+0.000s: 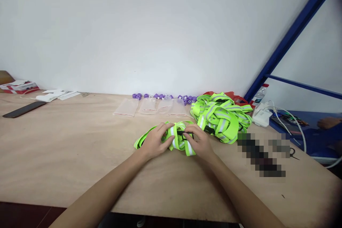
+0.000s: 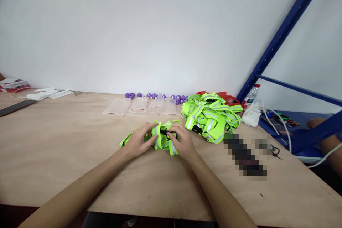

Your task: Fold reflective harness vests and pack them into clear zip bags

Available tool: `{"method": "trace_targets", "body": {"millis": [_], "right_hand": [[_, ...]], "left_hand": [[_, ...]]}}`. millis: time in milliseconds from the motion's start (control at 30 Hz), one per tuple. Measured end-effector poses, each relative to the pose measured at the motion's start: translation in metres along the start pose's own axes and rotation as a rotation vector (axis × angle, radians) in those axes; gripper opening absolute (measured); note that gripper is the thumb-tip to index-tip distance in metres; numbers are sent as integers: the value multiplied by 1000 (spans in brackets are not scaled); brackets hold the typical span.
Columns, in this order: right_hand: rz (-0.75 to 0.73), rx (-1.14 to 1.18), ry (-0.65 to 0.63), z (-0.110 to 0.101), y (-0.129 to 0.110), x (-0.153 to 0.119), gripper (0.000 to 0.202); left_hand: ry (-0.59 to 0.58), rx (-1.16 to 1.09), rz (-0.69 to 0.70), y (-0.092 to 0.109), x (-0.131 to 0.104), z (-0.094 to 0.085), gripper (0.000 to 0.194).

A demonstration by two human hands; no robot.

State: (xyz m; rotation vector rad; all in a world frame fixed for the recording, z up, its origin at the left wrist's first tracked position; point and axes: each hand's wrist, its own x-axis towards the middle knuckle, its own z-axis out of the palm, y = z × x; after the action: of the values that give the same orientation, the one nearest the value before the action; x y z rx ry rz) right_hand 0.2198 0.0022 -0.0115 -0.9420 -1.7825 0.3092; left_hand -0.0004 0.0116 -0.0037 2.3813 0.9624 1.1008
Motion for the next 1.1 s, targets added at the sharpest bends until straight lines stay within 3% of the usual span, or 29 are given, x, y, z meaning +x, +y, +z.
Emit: {"method": "trace_targets", "body": {"millis": [133, 333, 467, 633, 767, 1100], "right_hand": [[105, 16, 7, 0, 3, -2, 15], [240, 67, -4, 6, 8, -6, 18], [257, 137, 46, 11, 12, -8, 21], [327, 215, 130, 11, 14, -7, 25], [371, 283, 125, 13, 11, -7, 30], [437, 296, 65, 14, 7, -4, 28]], "left_hand": [[59, -154, -87, -13, 1, -1, 33], [-74, -334, -164, -18, -1, 0, 49], [-18, -461, -152, -14, -3, 4, 45], [91, -738, -199, -19, -4, 11, 21], [27, -754, -191, -20, -2, 16, 20], [36, -718, -330, -20, 1, 21, 37]]}}
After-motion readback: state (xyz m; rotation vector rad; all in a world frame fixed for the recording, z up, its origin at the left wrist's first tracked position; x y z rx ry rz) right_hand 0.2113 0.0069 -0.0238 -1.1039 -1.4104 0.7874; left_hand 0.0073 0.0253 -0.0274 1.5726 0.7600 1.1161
